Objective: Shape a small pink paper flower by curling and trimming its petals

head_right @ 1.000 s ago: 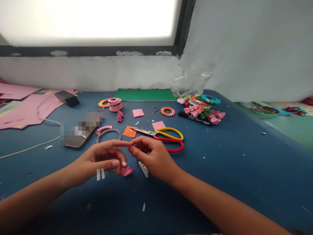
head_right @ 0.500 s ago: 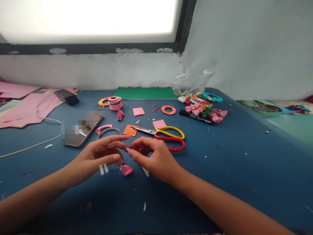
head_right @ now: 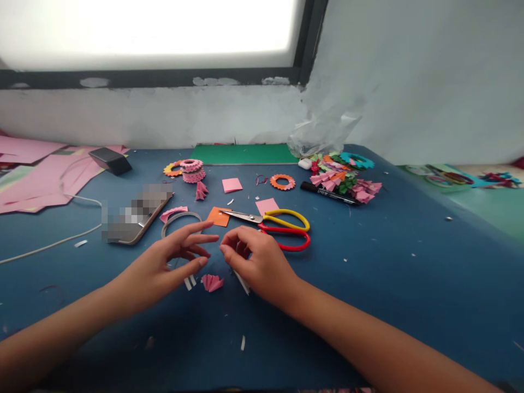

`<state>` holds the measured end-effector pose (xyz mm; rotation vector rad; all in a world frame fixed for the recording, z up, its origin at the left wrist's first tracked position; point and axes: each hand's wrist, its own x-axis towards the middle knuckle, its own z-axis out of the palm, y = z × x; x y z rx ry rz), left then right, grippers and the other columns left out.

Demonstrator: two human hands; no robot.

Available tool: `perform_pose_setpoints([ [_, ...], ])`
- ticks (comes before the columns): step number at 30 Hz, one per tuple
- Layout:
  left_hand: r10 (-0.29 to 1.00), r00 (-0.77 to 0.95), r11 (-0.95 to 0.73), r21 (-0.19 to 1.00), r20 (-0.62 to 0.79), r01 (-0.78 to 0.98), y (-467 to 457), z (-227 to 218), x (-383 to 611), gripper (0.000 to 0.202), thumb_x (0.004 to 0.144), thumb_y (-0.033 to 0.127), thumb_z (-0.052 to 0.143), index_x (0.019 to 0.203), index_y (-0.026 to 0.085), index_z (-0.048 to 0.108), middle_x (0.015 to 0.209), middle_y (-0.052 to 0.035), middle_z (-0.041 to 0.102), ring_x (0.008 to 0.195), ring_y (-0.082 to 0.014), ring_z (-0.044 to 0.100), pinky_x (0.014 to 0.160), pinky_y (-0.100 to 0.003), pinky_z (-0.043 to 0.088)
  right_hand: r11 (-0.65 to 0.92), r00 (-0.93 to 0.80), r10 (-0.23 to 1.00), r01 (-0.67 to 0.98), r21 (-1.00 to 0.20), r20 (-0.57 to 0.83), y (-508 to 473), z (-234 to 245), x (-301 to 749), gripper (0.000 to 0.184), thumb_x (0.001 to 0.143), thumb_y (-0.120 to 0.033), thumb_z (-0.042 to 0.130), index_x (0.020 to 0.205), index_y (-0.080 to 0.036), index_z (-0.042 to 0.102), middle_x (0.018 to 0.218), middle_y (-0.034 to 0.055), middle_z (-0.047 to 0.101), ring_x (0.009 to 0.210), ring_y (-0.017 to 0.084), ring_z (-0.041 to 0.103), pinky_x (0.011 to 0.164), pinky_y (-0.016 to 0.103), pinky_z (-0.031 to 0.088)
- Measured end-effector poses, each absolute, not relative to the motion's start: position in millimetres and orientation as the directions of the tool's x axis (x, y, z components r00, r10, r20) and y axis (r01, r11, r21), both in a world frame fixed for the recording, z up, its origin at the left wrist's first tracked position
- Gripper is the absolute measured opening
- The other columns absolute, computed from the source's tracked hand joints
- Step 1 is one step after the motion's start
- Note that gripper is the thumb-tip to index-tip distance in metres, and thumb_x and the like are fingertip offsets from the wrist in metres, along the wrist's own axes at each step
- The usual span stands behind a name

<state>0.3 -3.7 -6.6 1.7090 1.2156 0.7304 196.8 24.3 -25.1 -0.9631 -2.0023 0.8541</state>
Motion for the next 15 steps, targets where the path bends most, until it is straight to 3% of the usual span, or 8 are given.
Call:
perform_pose_setpoints([
  [6, 0.879, 0.469, -0.243, 0.762, -0.089, 0.6, -4.7, -7.8, -3.5, 0.053, 0.081, 0.031, 0.059, 0.131, 0.029, 0.041, 0.096, -0.0025, 0.069, 0.081, -0.0194, 0.061, 0.068, -0.03, 0.046, 0.452, -0.526, 0.828, 0.424, -0.785, 0.193, 23.3, -26.7, 196.1, 0.005, 0.08, -0.019, 0.058, 0.083, -0.019, 0.054, 0.071, -0.0026, 0.058, 0.063, 0.011, 0.053, 0.057, 0.023, 0.042],
  [11, 0.835, 0.533, -0.258, 0.759, -0.136, 0.598, -1.9, -12.9, -2.2, 0.042, 0.08, 0.022, 0.057, 0.121, 0.026, 0.049, 0.085, -0.0006, 0.068, 0.076, -0.0179, 0.062, 0.067, -0.028, 0.045, 0.468, -0.624, 0.773, 0.443, -0.765, 0.112, 20.6, -28.4, 195.8, 0.027, 0.071, -0.016, 0.066, 0.09, -0.021, 0.049, 0.077, -0.0032, 0.062, 0.064, 0.012, 0.053, 0.056, 0.024, 0.039],
  [15, 0.821, 0.555, -0.265, 0.772, -0.134, 0.578, 0.1, -14.3, -1.6, 0.036, 0.08, 0.021, 0.057, 0.116, 0.023, 0.051, 0.083, -0.0004, 0.067, 0.074, -0.0171, 0.061, 0.07, -0.029, 0.045, 0.451, -0.651, 0.756, 0.446, -0.773, 0.065, 19.9, -28.8, 197.2, 0.03, 0.071, -0.016, 0.066, 0.094, -0.021, 0.046, 0.076, -0.0031, 0.064, 0.064, 0.013, 0.055, 0.058, 0.024, 0.04],
])
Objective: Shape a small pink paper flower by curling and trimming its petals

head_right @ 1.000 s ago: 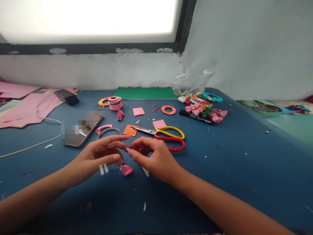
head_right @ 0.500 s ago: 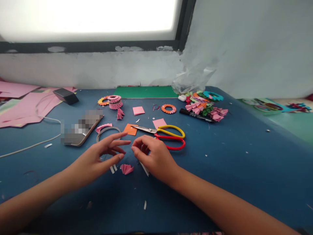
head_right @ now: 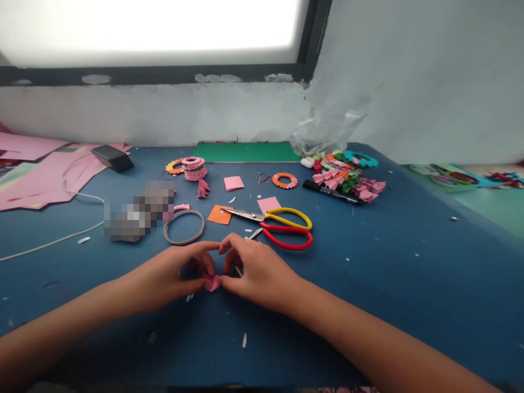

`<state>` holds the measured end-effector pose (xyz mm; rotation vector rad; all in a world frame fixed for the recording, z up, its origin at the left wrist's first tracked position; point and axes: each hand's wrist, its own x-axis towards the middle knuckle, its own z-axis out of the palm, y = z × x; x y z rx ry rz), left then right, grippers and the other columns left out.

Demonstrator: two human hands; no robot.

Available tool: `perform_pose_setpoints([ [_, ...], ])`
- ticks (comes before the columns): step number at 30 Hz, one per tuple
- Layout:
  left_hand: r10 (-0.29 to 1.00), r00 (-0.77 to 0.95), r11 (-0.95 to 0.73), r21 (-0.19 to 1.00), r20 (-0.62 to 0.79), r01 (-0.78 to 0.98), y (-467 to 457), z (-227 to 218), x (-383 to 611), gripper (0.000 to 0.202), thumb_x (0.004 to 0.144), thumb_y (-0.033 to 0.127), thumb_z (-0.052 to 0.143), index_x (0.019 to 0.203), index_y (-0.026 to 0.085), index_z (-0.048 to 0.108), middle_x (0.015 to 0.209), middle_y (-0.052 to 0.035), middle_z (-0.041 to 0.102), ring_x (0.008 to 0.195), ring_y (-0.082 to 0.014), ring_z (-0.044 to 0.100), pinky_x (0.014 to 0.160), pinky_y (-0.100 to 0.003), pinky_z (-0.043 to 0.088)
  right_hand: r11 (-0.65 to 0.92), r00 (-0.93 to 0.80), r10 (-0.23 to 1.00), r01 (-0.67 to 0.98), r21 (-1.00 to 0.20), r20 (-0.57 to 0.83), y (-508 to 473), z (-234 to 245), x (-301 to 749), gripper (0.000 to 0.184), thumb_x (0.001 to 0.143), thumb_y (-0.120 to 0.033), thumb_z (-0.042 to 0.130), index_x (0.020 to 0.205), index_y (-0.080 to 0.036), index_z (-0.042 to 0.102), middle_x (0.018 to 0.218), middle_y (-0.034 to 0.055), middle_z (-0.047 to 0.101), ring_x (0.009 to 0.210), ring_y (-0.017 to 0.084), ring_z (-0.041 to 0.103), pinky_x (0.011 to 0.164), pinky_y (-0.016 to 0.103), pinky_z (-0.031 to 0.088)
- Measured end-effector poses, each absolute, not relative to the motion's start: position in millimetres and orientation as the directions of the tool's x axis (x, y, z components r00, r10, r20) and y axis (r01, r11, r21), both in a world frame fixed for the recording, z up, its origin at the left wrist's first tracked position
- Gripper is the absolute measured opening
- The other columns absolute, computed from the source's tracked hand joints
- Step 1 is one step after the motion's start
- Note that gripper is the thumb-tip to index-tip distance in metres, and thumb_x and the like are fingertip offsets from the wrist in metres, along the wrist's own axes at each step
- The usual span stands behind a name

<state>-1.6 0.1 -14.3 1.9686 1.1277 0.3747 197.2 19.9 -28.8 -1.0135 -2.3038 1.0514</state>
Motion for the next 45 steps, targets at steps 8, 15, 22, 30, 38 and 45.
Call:
perform_pose_setpoints([
  [8, 0.832, 0.533, -0.235, 0.768, -0.158, 0.595, -5.1, -11.1, 0.3, 0.044, 0.077, 0.028, 0.063, 0.119, 0.024, 0.05, 0.09, -0.0021, 0.064, 0.066, -0.0146, 0.057, 0.054, -0.022, 0.041, 0.476, -0.672, 0.735, 0.414, -0.776, 0.092, 17.0, -27.7, 196.7, 0.029, 0.073, -0.013, 0.063, 0.096, -0.022, 0.048, 0.084, -0.0004, 0.066, 0.077, 0.016, 0.061, 0.068, 0.028, 0.045],
  [15, 0.826, 0.539, -0.183, 0.827, -0.164, 0.532, -1.3, -13.5, -0.7, 0.036, 0.078, 0.027, 0.063, 0.113, 0.023, 0.055, 0.086, -0.0017, 0.067, 0.074, -0.0165, 0.062, 0.065, -0.026, 0.047, 0.474, -0.66, 0.742, 0.384, -0.792, 0.123, 14.8, -28.4, 196.0, 0.024, 0.077, -0.015, 0.06, 0.095, -0.021, 0.046, 0.08, -0.0012, 0.064, 0.071, 0.014, 0.059, 0.064, 0.026, 0.044],
  [22, 0.885, 0.436, 0.061, 0.97, -0.162, 0.237, -0.8, -6.4, 2.5, 0.038, 0.072, 0.022, 0.072, 0.108, 0.021, 0.061, 0.083, -0.0007, 0.069, 0.077, -0.0137, 0.064, 0.067, -0.024, 0.05, 0.455, -0.563, 0.785, 0.239, -0.858, 0.26, 12.9, -21.9, 198.5, 0.017, 0.078, -0.013, 0.059, 0.088, -0.021, 0.046, 0.079, -0.0017, 0.059, 0.073, 0.012, 0.057, 0.07, 0.026, 0.048],
  [30, 0.971, 0.225, 0.051, 0.992, -0.077, 0.119, 0.0, -3.9, 0.5, 0.035, 0.064, 0.026, 0.079, 0.097, 0.022, 0.068, 0.086, -0.0017, 0.071, 0.067, -0.013, 0.065, 0.052, -0.019, 0.051, 0.619, -0.46, 0.754, 0.257, -0.742, 0.469, 10.9, -13.9, 200.9, 0.003, 0.083, -0.019, 0.058, 0.081, -0.019, 0.057, 0.072, -0.0015, 0.06, 0.065, 0.011, 0.055, 0.062, 0.023, 0.046],
  [38, 0.963, 0.255, 0.064, 0.993, -0.088, 0.1, -6.4, 0.1, 6.6, 0.033, 0.066, 0.023, 0.078, 0.098, 0.021, 0.067, 0.07, 0.0027, 0.068, 0.059, -0.009, 0.062, 0.048, -0.014, 0.051, 0.704, -0.471, 0.689, 0.252, -0.664, 0.551, 13.3, -18.9, 198.8, 0.003, 0.084, -0.015, 0.059, 0.085, -0.017, 0.061, 0.078, -0.0005, 0.065, 0.068, 0.01, 0.058, 0.064, 0.021, 0.045],
  [45, 0.97, 0.242, 0.003, 0.999, -0.014, 0.047, -6.7, -5.7, 7.7, 0.03, 0.066, 0.017, 0.077, 0.095, 0.023, 0.068, 0.089, 0.0014, 0.071, 0.083, -0.0121, 0.066, 0.07, -0.018, 0.054, 0.704, -0.476, 0.69, 0.264, -0.66, 0.545, 13.7, -19.4, 197.5, 0.006, 0.083, -0.014, 0.059, 0.087, -0.016, 0.062, 0.081, 0.0, 0.067, 0.072, 0.01, 0.06, 0.066, 0.021, 0.045],
])
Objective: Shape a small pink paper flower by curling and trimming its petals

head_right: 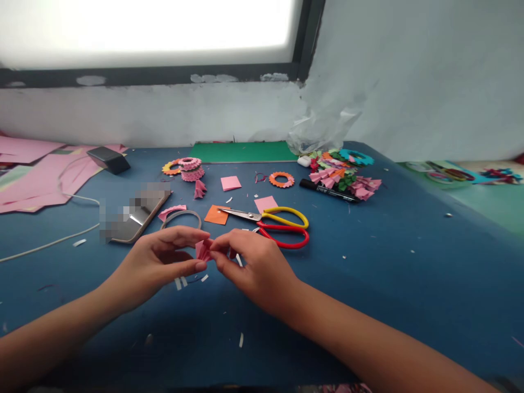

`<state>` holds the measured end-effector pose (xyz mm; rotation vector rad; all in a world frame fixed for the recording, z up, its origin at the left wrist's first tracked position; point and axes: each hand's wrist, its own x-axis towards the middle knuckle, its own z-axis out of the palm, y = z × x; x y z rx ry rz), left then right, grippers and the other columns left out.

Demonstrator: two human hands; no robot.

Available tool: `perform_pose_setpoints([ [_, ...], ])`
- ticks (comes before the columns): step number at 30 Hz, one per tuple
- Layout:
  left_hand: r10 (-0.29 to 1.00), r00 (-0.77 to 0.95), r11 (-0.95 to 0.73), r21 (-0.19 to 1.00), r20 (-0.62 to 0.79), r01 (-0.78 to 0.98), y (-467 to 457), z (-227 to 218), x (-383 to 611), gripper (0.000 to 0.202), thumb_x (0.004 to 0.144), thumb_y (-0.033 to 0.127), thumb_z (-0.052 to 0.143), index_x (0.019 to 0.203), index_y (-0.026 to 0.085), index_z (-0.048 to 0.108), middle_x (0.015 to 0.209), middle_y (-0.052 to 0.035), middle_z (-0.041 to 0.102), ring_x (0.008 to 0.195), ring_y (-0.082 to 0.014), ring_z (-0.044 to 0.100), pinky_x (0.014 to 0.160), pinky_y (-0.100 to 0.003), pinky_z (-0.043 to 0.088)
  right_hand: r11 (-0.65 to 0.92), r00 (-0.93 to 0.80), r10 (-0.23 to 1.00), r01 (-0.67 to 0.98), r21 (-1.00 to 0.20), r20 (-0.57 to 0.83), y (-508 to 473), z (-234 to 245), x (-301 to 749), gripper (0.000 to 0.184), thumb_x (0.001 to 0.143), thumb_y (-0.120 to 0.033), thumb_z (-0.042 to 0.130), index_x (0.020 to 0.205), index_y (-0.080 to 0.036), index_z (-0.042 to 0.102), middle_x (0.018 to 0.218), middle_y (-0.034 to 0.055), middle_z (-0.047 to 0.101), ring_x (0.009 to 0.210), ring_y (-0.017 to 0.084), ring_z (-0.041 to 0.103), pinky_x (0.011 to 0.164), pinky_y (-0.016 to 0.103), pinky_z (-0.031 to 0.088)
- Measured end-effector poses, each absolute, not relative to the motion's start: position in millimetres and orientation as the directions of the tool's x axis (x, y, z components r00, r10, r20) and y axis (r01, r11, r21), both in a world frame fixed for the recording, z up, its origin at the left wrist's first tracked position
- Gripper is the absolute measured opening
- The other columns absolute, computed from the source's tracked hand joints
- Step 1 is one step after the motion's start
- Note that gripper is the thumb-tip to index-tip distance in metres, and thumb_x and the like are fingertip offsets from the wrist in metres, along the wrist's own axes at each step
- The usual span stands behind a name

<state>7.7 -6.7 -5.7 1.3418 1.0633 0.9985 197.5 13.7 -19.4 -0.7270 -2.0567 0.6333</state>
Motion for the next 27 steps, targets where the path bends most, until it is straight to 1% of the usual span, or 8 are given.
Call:
perform_pose_setpoints([
  [6, 0.966, 0.257, 0.029, 0.999, -0.019, -0.034, -4.3, -8.0, 9.4, 0.032, 0.065, 0.014, 0.078, 0.094, 0.021, 0.067, 0.088, 0.001, 0.071, 0.085, -0.0117, 0.066, 0.075, -0.019, 0.054, 0.688, -0.466, 0.709, 0.293, -0.664, 0.529, 13.0, -20.0, 197.2, 0.005, 0.083, -0.014, 0.06, 0.085, -0.016, 0.064, 0.078, -0.0005, 0.067, 0.067, 0.009, 0.059, 0.064, 0.021, 0.044],
  [12, 0.978, 0.207, 0.032, 0.999, -0.038, 0.034, -3.9, -6.1, 10.6, 0.031, 0.063, 0.017, 0.08, 0.091, 0.02, 0.068, 0.083, 0.0021, 0.07, 0.079, -0.0108, 0.065, 0.072, -0.018, 0.054, 0.69, -0.479, 0.708, 0.313, -0.653, 0.519, 13.4, -20.7, 197.2, 0.006, 0.082, -0.014, 0.06, 0.084, -0.016, 0.065, 0.079, 0.0004, 0.068, 0.069, 0.011, 0.06, 0.064, 0.022, 0.044],
  [18, 0.973, 0.226, 0.043, 0.999, -0.043, 0.002, -5.4, -8.0, 10.5, 0.031, 0.065, 0.018, 0.079, 0.093, 0.021, 0.067, 0.085, 0.0031, 0.069, 0.082, -0.0108, 0.066, 0.075, -0.02, 0.054, 0.676, -0.474, 0.724, 0.347, -0.65, 0.501, 15.4, -21.5, 197.8, 0.005, 0.083, -0.016, 0.061, 0.083, -0.017, 0.065, 0.077, -0.0002, 0.067, 0.068, 0.011, 0.059, 0.063, 0.022, 0.044],
  [21, 0.969, 0.237, 0.056, 0.998, -0.063, 0.038, -5.9, -8.1, 10.3, 0.03, 0.066, 0.02, 0.078, 0.094, 0.022, 0.068, 0.087, 0.0026, 0.07, 0.082, -0.0107, 0.066, 0.075, -0.019, 0.053, 0.681, -0.475, 0.72, 0.344, -0.646, 0.506, 15.5, -21.2, 197.9, 0.006, 0.082, -0.014, 0.06, 0.084, -0.016, 0.065, 0.079, 0.0002, 0.068, 0.069, 0.011, 0.06, 0.064, 0.023, 0.044],
  [24, 0.973, 0.221, 0.056, 0.996, -0.069, 0.063, -5.8, -6.4, 10.5, 0.027, 0.065, 0.021, 0.079, 0.09, 0.021, 0.069, 0.085, 0.003, 0.07, 0.08, -0.0104, 0.066, 0.072, -0.019, 0.054, 0.683, -0.469, 0.72, 0.348, -0.642, 0.512, 15.2, -21.1, 197.4, 0.006, 0.082, -0.014, 0.061, 0.085, -0.016, 0.066, 0.079, 0.0003, 0.068, 0.069, 0.011, 0.061, 0.065, 0.023, 0.045],
  [27, 0.977, 0.202, 0.055, 0.998, -0.062, 0.042, -6.1, -5.0, 11.7, 0.025, 0.064, 0.019, 0.079, 0.087, 0.019, 0.068, 0.084, 0.0031, 0.07, 0.079, -0.01, 0.066, 0.072, -0.018, 0.054, 0.683, -0.454, 0.722, 0.348, -0.643, 0.522, 15.0, -21.4, 196.8, 0.005, 0.081, -0.015, 0.062, 0.083, -0.016, 0.066, 0.078, 0.0001, 0.068, 0.066, 0.011, 0.06, 0.062, 0.023, 0.044],
])
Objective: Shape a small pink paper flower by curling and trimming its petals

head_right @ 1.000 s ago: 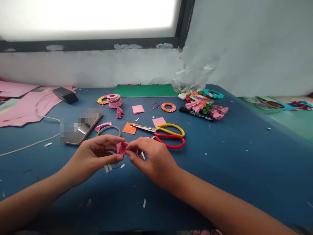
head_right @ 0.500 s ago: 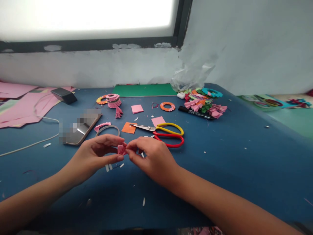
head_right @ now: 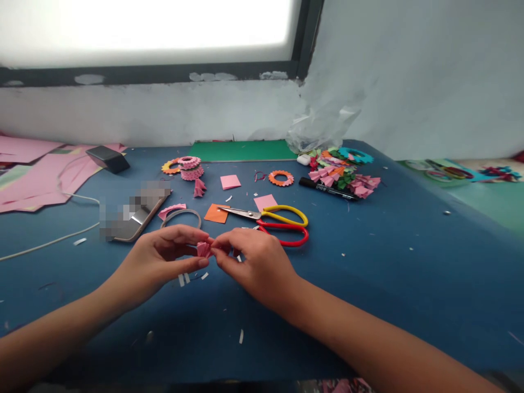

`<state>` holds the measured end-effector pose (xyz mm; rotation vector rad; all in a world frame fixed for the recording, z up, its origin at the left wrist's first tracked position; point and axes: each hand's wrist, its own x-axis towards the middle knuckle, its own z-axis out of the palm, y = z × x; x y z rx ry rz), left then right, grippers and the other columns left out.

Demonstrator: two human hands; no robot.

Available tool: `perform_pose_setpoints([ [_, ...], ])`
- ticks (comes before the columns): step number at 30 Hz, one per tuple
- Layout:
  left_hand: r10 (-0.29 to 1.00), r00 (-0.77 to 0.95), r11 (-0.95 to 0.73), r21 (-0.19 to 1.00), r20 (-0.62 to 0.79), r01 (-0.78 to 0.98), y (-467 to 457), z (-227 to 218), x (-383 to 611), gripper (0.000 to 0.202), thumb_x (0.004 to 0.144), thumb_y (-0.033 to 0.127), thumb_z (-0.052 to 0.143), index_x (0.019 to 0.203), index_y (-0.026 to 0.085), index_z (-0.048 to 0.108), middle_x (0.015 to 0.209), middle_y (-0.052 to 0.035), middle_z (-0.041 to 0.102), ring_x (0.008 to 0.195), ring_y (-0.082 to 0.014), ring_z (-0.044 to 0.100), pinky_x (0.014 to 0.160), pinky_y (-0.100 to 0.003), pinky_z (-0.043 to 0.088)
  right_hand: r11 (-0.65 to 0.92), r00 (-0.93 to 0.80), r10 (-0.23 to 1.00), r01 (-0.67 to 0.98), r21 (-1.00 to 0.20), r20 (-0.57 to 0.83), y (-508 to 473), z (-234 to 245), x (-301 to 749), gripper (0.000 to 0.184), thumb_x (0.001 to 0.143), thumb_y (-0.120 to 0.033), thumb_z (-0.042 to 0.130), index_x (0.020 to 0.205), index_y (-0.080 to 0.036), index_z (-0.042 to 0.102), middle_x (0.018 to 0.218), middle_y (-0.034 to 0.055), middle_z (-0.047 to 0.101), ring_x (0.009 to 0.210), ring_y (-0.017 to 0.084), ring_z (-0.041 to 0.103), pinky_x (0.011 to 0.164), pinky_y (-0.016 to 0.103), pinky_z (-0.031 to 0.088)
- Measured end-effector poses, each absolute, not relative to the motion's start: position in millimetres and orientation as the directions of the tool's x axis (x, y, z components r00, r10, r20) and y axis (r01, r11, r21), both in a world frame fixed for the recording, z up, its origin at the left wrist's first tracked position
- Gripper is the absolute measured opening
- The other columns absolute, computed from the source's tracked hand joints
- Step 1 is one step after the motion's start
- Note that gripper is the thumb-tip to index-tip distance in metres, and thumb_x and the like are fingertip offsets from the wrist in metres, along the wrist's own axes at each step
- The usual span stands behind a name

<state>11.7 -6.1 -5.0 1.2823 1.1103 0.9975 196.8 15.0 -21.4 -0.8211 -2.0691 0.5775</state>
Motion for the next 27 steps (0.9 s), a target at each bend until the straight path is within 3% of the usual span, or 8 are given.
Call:
perform_pose_setpoints([
  [12, 0.987, 0.159, 0.043, 0.998, -0.035, -0.044, -11.6, -2.8, 19.7, 0.023, 0.066, 0.016, 0.078, 0.086, 0.017, 0.068, 0.083, 0.001, 0.073, 0.08, -0.0115, 0.068, 0.074, -0.018, 0.056, 0.689, -0.361, 0.725, 0.41, -0.598, 0.587, 12.6, -15.4, 194.6, 0.005, 0.078, -0.017, 0.065, 0.076, -0.019, 0.069, 0.07, -0.0008, 0.07, 0.06, 0.012, 0.061, 0.059, 0.024, 0.046],
  [19, 0.993, 0.122, 0.006, 1.0, -0.004, -0.016, -12.9, -5.9, 21.0, 0.021, 0.066, 0.016, 0.077, 0.084, 0.016, 0.066, 0.085, -0.0008, 0.073, 0.084, -0.0155, 0.069, 0.075, -0.023, 0.057, 0.662, -0.33, 0.747, 0.439, -0.607, 0.577, 15.9, -18.3, 197.4, 0.008, 0.078, -0.019, 0.065, 0.084, -0.021, 0.071, 0.075, 0.0003, 0.072, 0.064, 0.014, 0.063, 0.061, 0.025, 0.048],
  [27, 0.99, 0.14, 0.017, 1.0, -0.013, -0.026, -12.7, -3.5, 20.4, 0.02, 0.067, 0.017, 0.078, 0.083, 0.017, 0.066, 0.085, -0.0001, 0.073, 0.084, -0.0131, 0.068, 0.074, -0.02, 0.056, 0.707, -0.42, 0.707, 0.39, -0.591, 0.569, 17.2, -19.3, 198.0, 0.009, 0.082, -0.02, 0.061, 0.081, -0.017, 0.069, 0.072, 0.0003, 0.069, 0.062, 0.011, 0.06, 0.058, 0.022, 0.043],
])
